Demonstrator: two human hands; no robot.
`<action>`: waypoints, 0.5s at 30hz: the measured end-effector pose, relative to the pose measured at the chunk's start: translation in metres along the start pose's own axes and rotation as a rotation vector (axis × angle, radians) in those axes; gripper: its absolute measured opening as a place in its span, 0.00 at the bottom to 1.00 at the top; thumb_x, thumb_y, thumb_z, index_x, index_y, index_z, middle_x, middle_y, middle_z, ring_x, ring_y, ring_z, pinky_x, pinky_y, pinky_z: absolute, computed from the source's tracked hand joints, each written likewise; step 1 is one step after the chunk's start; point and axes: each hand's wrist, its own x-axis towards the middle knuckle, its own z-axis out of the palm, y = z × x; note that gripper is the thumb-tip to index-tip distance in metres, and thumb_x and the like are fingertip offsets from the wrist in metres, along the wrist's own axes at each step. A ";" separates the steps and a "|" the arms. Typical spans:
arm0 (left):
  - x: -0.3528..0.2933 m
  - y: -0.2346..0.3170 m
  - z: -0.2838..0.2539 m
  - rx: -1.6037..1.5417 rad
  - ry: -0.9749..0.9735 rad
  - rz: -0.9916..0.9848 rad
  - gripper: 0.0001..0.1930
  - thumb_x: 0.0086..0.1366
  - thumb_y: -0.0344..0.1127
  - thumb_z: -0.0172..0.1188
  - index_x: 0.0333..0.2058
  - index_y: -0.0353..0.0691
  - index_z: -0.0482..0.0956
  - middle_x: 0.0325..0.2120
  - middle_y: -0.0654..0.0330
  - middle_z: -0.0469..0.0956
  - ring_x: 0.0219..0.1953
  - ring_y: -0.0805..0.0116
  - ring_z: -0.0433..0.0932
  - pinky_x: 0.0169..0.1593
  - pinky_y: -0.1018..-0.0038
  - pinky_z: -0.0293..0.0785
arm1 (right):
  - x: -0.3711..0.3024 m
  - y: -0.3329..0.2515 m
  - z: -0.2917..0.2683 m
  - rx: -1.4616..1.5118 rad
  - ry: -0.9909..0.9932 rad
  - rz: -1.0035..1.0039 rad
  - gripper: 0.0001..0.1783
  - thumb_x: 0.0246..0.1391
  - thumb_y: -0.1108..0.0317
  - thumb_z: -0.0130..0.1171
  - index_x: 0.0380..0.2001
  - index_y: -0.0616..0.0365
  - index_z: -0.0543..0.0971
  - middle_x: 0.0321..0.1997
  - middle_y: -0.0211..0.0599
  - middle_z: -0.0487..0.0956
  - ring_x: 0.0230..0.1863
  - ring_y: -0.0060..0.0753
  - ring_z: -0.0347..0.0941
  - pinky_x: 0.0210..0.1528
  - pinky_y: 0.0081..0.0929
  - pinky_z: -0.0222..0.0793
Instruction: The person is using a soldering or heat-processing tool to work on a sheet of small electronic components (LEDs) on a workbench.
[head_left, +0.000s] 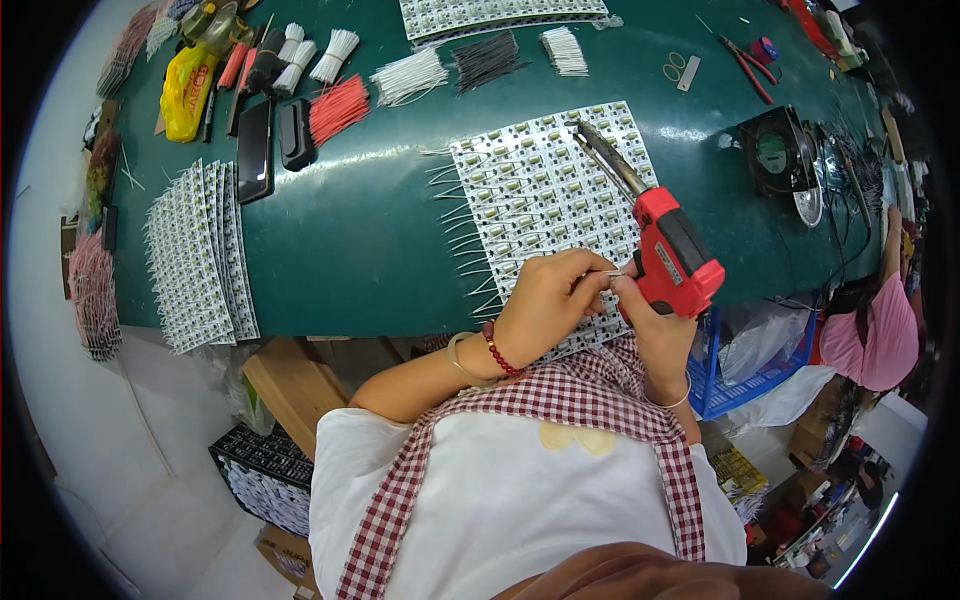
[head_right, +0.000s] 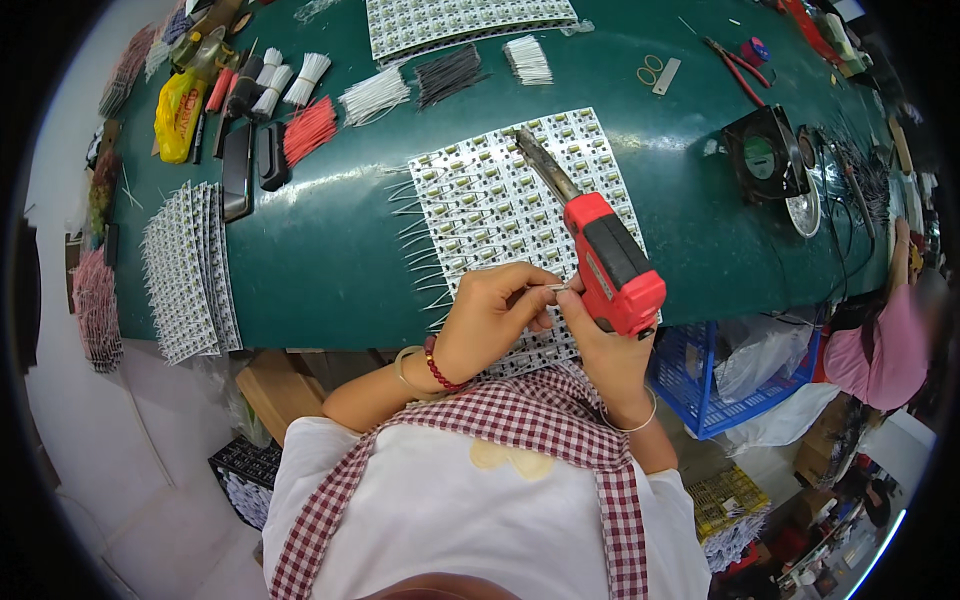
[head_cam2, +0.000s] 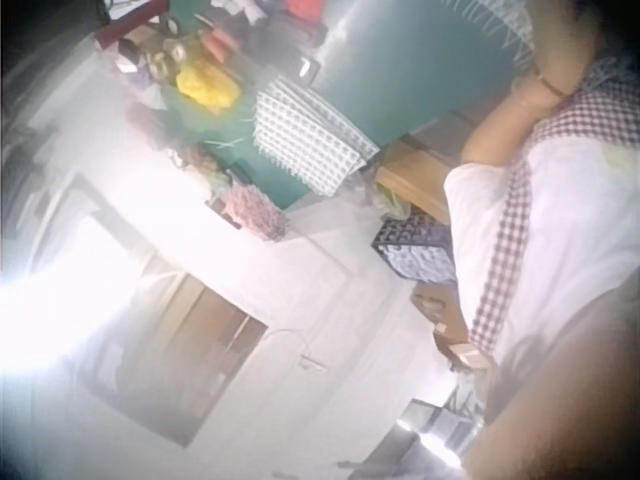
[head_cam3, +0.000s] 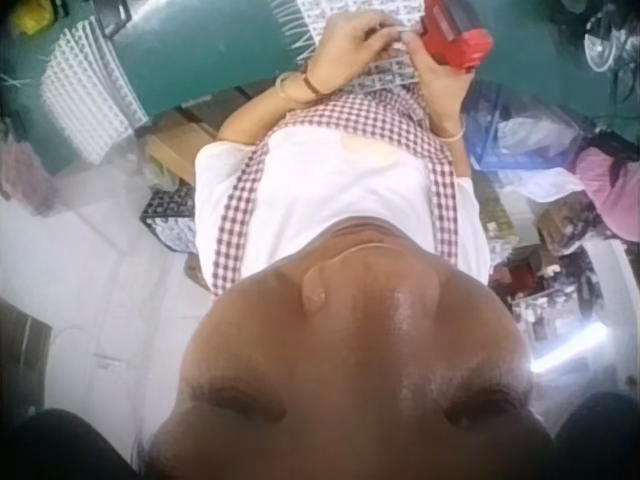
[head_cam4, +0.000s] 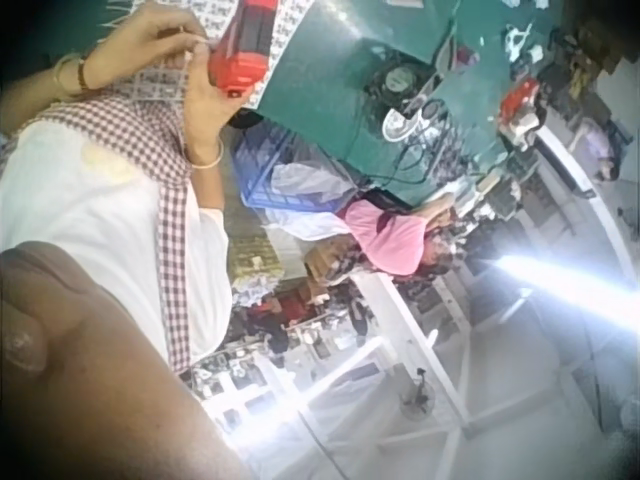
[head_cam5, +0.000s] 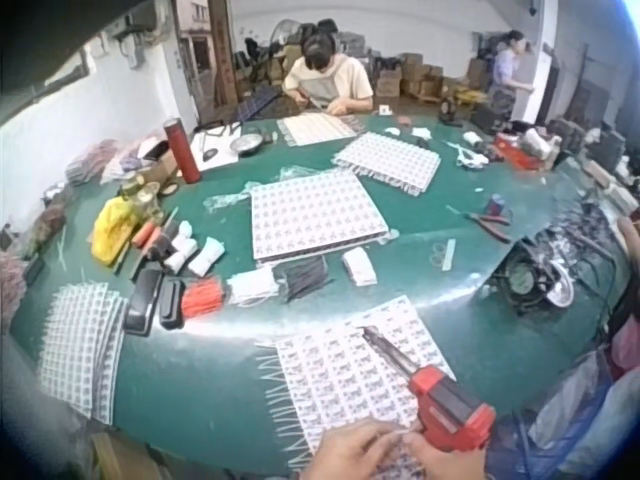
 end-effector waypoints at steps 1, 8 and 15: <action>0.000 0.000 -0.003 -0.004 0.006 -0.004 0.05 0.63 0.25 0.56 0.35 0.30 0.79 0.23 0.57 0.80 0.24 0.75 0.81 0.26 0.81 0.77 | 0.001 0.000 0.001 -0.016 -0.003 -0.009 0.11 0.48 0.78 0.65 0.36 0.63 0.76 0.32 0.29 0.77 0.31 0.16 0.72 0.33 0.17 0.68; -0.003 0.005 -0.010 0.176 0.024 0.049 0.05 0.62 0.27 0.58 0.33 0.31 0.79 0.22 0.57 0.81 0.22 0.72 0.82 0.24 0.81 0.76 | -0.002 0.014 0.001 -0.071 -0.025 -0.092 0.12 0.47 0.77 0.67 0.36 0.63 0.77 0.33 0.30 0.79 0.35 0.18 0.74 0.35 0.18 0.70; 0.001 -0.001 -0.017 0.313 0.059 0.166 0.03 0.59 0.25 0.59 0.31 0.32 0.79 0.20 0.56 0.81 0.22 0.71 0.82 0.25 0.79 0.76 | 0.003 0.004 0.005 -0.073 -0.073 -0.075 0.13 0.48 0.77 0.67 0.38 0.63 0.77 0.34 0.31 0.79 0.35 0.19 0.75 0.37 0.19 0.71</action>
